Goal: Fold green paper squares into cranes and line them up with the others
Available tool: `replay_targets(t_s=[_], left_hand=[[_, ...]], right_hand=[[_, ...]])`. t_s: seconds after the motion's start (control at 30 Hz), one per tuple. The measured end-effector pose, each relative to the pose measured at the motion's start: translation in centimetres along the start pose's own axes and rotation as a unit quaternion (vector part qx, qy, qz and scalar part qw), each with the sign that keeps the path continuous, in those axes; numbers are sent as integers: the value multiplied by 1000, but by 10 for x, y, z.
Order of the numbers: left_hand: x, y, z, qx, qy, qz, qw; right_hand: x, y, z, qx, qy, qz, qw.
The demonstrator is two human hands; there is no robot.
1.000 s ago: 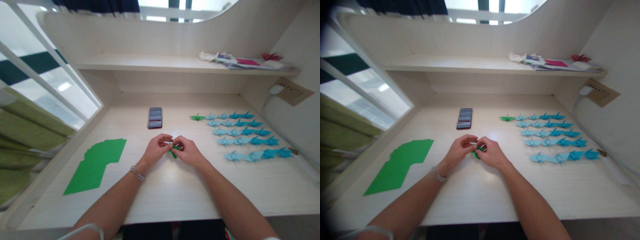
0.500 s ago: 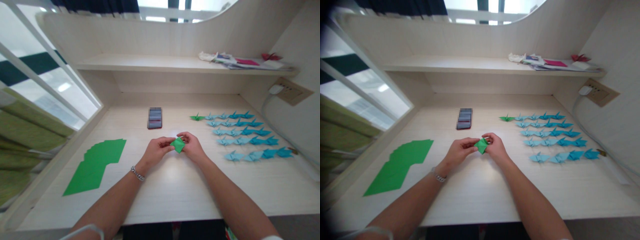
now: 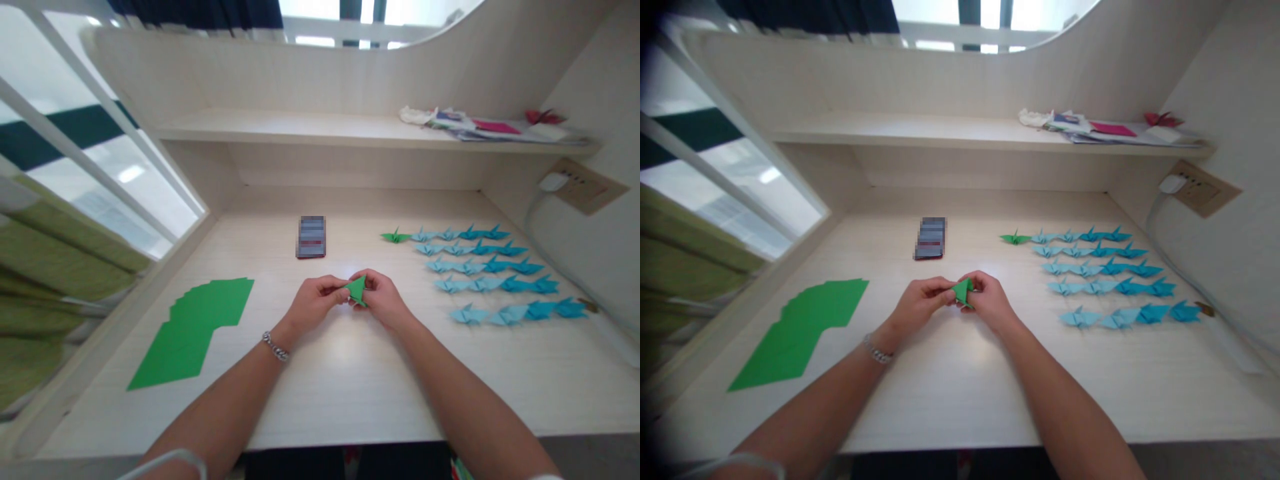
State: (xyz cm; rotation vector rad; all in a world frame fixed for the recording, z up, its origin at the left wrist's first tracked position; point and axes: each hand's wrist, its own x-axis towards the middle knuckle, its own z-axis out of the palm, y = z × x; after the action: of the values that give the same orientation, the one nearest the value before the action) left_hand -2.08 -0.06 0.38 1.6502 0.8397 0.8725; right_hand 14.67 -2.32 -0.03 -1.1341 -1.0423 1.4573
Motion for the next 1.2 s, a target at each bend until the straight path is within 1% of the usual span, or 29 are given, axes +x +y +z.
replay_targets(t_s=[0.1,0.17,0.3,0.4,0.53,0.7,0.83,0.9,1.07,1.2], left_hand=[[2,-2,-1,-45,20,-37,998],[3,-3,-1,-70,32,-59,995],[4,-6,2,-121,38,-89,988],[5,-8,4,-141,40,-102,984],[5,-9,8,-153,48,-111,981],[3,-4,11,-140,53,-104,983],[-1,1,15,-89,36,-53,994],[-2,2,17,-63,31,-41,997],[-1,-2,17,-5,81,-27,996],[0,-7,17,-3,93,-30,995]], right_hand=[[2,-1,0,-56,18,-66,996],[2,-1,-1,-92,40,-91,991],[-1,-2,-1,-160,69,-117,978],[-1,0,-2,-199,68,-131,969],[-1,1,-3,-239,70,-124,961],[-3,-2,-3,-300,74,-131,942],[-5,-5,-1,-337,93,-131,928],[-6,-5,0,-346,100,-133,923],[-5,-3,1,-349,110,-141,920],[-5,0,2,-375,103,-163,907]])
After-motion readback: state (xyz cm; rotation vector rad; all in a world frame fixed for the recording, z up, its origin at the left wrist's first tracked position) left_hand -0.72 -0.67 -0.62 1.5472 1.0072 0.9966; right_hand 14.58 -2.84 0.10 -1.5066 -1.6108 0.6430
